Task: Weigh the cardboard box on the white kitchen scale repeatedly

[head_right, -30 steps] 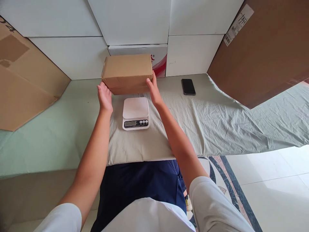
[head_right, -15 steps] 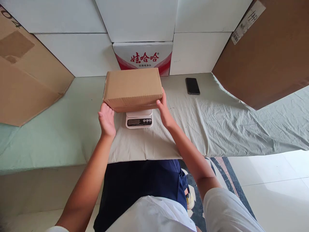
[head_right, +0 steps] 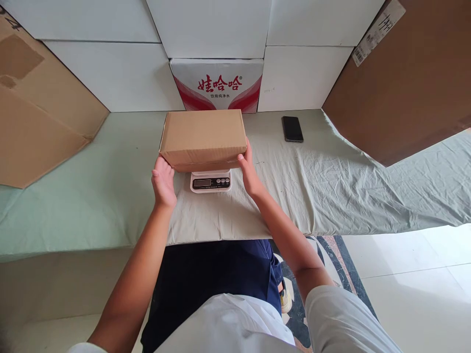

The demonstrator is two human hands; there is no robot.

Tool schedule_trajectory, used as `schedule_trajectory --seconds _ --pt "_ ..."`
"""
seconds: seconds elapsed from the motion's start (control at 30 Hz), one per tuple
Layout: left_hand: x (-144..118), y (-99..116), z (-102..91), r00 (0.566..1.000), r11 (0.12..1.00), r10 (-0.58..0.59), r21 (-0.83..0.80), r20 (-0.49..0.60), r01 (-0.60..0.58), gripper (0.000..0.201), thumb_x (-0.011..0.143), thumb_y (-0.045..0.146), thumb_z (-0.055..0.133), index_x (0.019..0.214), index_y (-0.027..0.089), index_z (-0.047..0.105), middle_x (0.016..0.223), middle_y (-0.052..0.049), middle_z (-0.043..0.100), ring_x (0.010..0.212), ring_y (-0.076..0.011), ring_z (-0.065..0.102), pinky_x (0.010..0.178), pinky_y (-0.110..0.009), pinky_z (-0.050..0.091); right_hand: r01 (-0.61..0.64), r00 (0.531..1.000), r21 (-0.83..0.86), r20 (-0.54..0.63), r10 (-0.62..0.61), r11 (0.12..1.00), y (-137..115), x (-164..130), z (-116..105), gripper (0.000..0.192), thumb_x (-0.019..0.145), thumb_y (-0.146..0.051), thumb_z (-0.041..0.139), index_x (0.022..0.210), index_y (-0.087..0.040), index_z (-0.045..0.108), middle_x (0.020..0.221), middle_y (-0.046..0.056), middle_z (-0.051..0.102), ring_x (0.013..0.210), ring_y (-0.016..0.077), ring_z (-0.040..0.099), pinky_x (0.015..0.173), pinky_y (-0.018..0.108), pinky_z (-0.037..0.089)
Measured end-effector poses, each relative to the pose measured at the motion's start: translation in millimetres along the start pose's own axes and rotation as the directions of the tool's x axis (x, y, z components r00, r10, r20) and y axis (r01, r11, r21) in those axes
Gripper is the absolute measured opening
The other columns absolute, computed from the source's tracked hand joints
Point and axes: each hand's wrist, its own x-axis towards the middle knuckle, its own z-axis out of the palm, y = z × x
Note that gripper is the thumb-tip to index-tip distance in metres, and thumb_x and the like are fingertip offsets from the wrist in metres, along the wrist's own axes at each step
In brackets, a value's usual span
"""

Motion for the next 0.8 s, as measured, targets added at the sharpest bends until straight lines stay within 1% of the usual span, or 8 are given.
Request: schedule_trajectory --seconds 0.1,0.2,0.27,0.37,0.5,0.6,0.73,0.8 --pt "0.3 0.3 -0.8 1.0 1.0 0.005 0.002 0.019 -0.005 0.107 0.09 0.105 0.041 0.165 0.033 0.064 0.18 -0.015 0.056 0.174 -0.0395 0.045 0.142 -0.053 0.039 0.002 1.0 -0.015 -0.009 -0.002 1.0 -0.1 -0.6 0.7 0.09 0.099 -0.088 0.05 0.178 -0.05 0.031 0.193 -0.01 0.035 0.186 0.0287 0.019 0.157 0.054 0.017" --pt "1.6 -0.8 -2.3 0.999 1.0 0.01 0.003 0.044 -0.01 0.107 0.09 0.106 0.04 0.166 0.034 0.063 0.181 -0.014 0.055 0.175 -0.0397 0.044 0.142 -0.054 0.038 -0.008 1.0 -0.021 -0.027 0.007 1.0 -0.3 0.6 1.6 0.093 0.095 -0.092 0.051 0.176 -0.049 0.033 0.192 -0.009 0.036 0.186 0.0293 0.019 0.157 0.054 0.018" --pt "2.6 -2.1 -3.0 0.999 1.0 0.007 -0.003 0.044 -0.007 0.108 0.09 0.106 0.04 0.166 0.033 0.062 0.181 -0.014 0.055 0.176 -0.04 0.043 0.143 -0.054 0.037 -0.013 0.999 -0.014 -0.036 0.013 1.0 0.1 1.7 1.7 0.095 0.093 -0.094 0.053 0.175 -0.048 0.036 0.192 -0.009 0.037 0.186 0.0303 0.019 0.157 0.055 0.017" --pt "4.1 -3.6 -3.2 1.0 1.0 -0.004 -0.02 0.031 0.005 0.108 0.089 0.106 0.043 0.166 0.033 0.063 0.182 -0.014 0.054 0.176 -0.04 0.041 0.143 -0.054 0.036 -0.012 0.999 -0.004 -0.037 0.012 1.0 0.6 2.2 1.8 0.093 0.094 -0.091 0.054 0.174 -0.046 0.038 0.192 -0.008 0.036 0.186 0.0301 0.018 0.157 0.055 0.016" --pt "5.1 -3.9 -3.0 1.0 1.0 -0.015 -0.023 0.026 0.015 0.109 0.088 0.107 0.043 0.166 0.033 0.063 0.183 -0.014 0.052 0.177 -0.0399 0.04 0.144 -0.055 0.036 -0.031 0.999 -0.017 -0.032 0.031 0.999 -0.9 0.5 2.4 0.094 0.095 -0.092 0.052 0.175 -0.047 0.035 0.193 -0.008 0.034 0.187 0.0295 0.016 0.157 0.055 0.016" --pt "5.6 -4.6 -3.4 0.999 1.0 -0.006 -0.01 0.032 0.006 0.11 0.088 0.107 0.041 0.167 0.033 0.062 0.183 -0.014 0.052 0.178 -0.0392 0.037 0.145 -0.054 0.034 -0.031 0.999 -0.021 -0.035 0.03 0.999 -2.5 -0.5 3.2 0.097 0.093 -0.093 0.053 0.177 -0.048 0.032 0.194 -0.009 0.032 0.186 0.0299 0.018 0.157 0.054 0.017" --pt "6.6 -7.1 -4.6 0.999 1.0 -0.001 -0.001 0.033 0.001 0.111 0.089 0.107 0.04 0.169 0.033 0.06 0.184 -0.015 0.051 0.178 -0.0395 0.039 0.144 -0.055 0.035 -0.029 0.999 -0.032 -0.032 0.028 0.999 -0.9 -0.6 4.0 0.097 0.093 -0.093 0.053 0.177 -0.049 0.03 0.195 -0.01 0.029 0.187 0.0291 0.018 0.157 0.054 0.018" --pt "7.5 -8.1 -5.5 0.999 1.0 -0.004 0.002 0.033 0.004 0.111 0.089 0.107 0.04 0.17 0.033 0.059 0.185 -0.014 0.051 0.177 -0.0395 0.039 0.144 -0.054 0.036 -0.04 0.999 -0.029 -0.033 0.039 0.999 2.3 -0.6 3.9 0.099 0.093 -0.094 0.052 0.178 -0.049 0.028 0.197 -0.011 0.024 0.188 0.0287 0.015 0.157 0.055 0.017"
